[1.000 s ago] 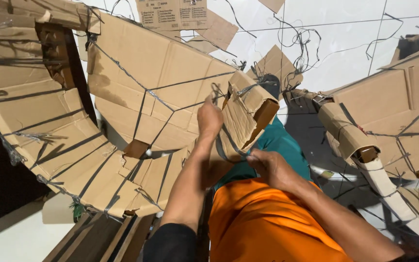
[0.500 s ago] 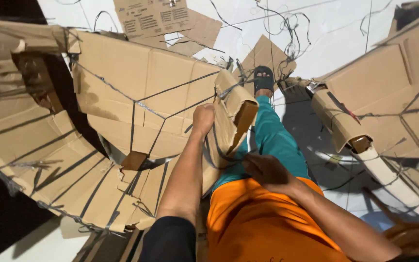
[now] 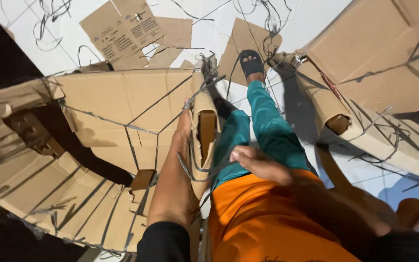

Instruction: Wrapping wooden furniture with cardboard and securing it with plastic ties

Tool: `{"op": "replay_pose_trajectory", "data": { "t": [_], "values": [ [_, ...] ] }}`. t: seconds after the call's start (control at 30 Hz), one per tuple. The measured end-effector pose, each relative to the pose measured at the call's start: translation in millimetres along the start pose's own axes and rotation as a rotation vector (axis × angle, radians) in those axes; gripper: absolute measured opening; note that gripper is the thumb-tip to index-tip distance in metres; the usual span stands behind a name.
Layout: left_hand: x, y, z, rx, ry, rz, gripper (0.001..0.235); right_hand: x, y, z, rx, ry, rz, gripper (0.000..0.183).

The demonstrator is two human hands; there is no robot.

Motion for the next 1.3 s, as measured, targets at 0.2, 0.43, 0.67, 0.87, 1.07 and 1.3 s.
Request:
{"op": "replay_pose_trajectory", "data": {
  "t": [0.2,0.43,0.67,0.87,1.07,1.3],
  "values": [
    [19,11,-18,0.071,0.018,0.016,0.095,61,-27,8,-0.276,-0.001,-0.096,0.033],
    [37,29,-17,0.13,0.014,0.025,0.095,156,-44,52,-0.287,-0.367,-0.139,0.035],
    [25,93,50,0.167,0.006,0.038,0.095,176,-17,14,0.245,-0.069,0.029,0.05],
    [20,112,65,0.17,0.0,0.038,0.095,158,3,-1,0.44,0.09,-0.091,0.077],
    [6,121,77,0.149,-0.011,0.033,0.095,163,-9,-21,0.412,0.047,-0.027,0.047],
    [-19,117,103,0.108,-0.018,0.0,0.094,237,-117,-22,0.098,-0.013,-0.097,0.034]
  ]
}}
Point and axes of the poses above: each hand's wrist, its own x-axis towards the middle knuckle, its own z-axis out of the back of the hand, y = z × x, the point moved 5 cm from there along x, towards the middle knuckle, and after that the axes turned 14 degrees about -z, right-handed, at the moved point
